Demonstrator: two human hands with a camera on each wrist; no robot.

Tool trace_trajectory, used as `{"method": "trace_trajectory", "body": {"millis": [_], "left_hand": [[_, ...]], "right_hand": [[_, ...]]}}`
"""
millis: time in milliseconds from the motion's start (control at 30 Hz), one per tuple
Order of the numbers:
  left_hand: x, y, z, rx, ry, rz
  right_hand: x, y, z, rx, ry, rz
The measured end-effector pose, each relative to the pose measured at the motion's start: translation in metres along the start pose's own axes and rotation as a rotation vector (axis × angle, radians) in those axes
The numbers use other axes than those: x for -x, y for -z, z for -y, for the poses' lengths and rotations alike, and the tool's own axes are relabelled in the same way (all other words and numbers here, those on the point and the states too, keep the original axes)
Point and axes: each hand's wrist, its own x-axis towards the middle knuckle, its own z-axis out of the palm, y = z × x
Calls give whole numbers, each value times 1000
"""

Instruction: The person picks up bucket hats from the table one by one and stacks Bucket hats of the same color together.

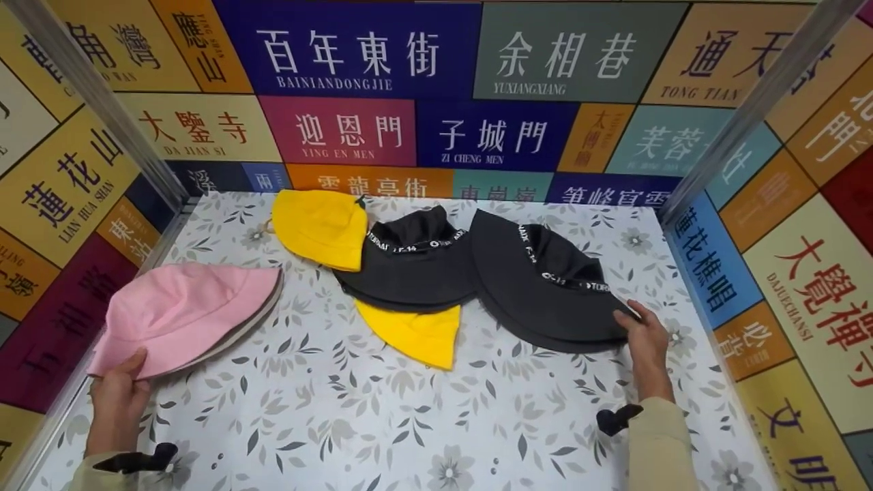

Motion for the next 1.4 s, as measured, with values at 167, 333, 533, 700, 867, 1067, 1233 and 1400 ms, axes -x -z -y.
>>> {"method": "trace_trajectory", "body": {"millis": [167, 333, 533, 700, 867, 1067, 1233, 1400], "left_hand": [[6, 3, -2, -503, -78, -99], [7, 2, 0, -570, -128, -110], [5, 6, 7, -368, -85, -82], [3, 12, 11, -364, -41, -127], [3, 13, 14, -647, -76, -256], [4, 6, 16, -780, -190, -348], [7, 3, 17, -793, -297, -382], [9, 3, 22, -858, -424, -392]], "right_hand": [[-5, -5, -5, 162, 3, 0], [-9, -3, -11, 266, 21, -16], [-13, 1, -18, 340, 42, 4], [-15, 3, -19, 418, 84, 2], [-14, 1, -17, 540, 129, -28], [-12, 0, -16, 598, 145, -42], [-10, 1, -16, 566, 96, -60], [-9, 1, -15, 513, 40, -76]]}}
